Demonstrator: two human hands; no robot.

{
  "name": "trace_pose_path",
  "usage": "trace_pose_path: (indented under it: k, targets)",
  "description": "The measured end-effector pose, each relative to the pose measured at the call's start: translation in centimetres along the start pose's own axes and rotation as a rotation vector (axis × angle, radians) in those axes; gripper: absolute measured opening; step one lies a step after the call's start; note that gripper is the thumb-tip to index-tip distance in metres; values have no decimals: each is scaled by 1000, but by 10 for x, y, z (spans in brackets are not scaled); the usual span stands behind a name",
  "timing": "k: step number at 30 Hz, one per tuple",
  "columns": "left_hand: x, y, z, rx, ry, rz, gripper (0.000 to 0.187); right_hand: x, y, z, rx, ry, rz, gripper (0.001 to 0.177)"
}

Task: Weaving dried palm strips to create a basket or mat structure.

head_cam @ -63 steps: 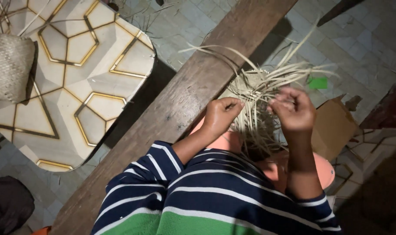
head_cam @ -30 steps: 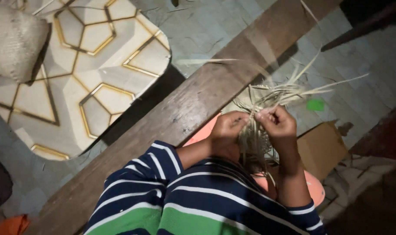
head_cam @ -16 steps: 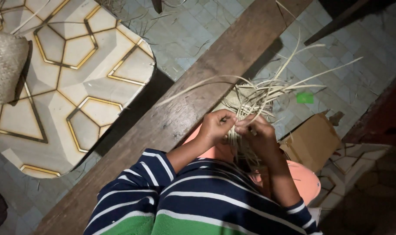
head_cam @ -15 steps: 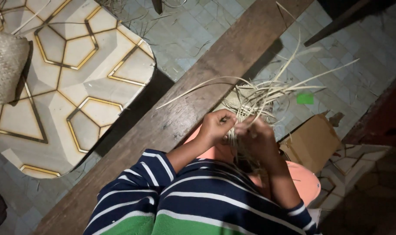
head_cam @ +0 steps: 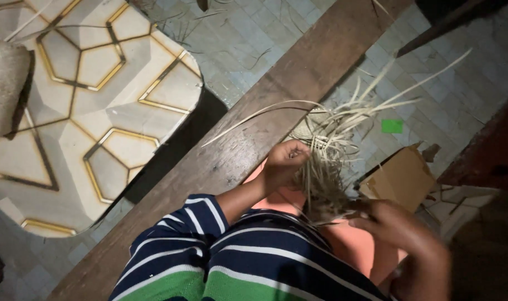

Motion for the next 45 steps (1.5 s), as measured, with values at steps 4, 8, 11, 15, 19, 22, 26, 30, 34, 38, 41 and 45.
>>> trace_pose_path:
  k: [4,8,11,15,19,22,26,30,34,38,41,45]
  targets:
    - [-1,-2,0,-130,-40,14,6,-62,-109,-74,-481,-34,657,29]
    - [1,-6,9,-138,-40,-25,5,-78,-141,-152,-1154,365,426,38]
    - [-7,-1,-1,-107,67,-37,7,-77,-135,-117,-1187,279,412,33]
    - [-5,-10,34,103,218,-17,18,-70,-115,-69,-1029,222,416,29]
    - [-3,-7,35,114,211,-68,16,-81,-89,-60,-870,148,425,25]
    - [-2,-11,23,-14,138,-82,17,-75,-68,-44,-755,107,425,23]
    - [-5,-4,8,-11,94,-96,18,-68,-33,-43,-596,54,412,21]
    - [-2,7,3,110,100,-105,16,-51,-5,-48,-412,22,388,20]
    - [-3,19,-47,99,114,-58,13,-34,17,-72,-252,-19,356,20]
    - [-6,20,-37,1,43,31,8,-14,44,-79,-98,-72,318,21]
    - [-2,9,-25,-66,-15,50,12,9,59,-68,27,-106,277,23]
    - [3,11,-30,40,255,46,26,24,83,-49,164,-170,272,26]
Point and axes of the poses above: each hand's wrist, its own y-axis towards the middle knuckle, its own x-axis out of the palm, z = x × y, the point moved 9 cm from there along y, towards the middle knuckle, and after that the axes turned 3 degrees about -y, right-handed, at the moved point
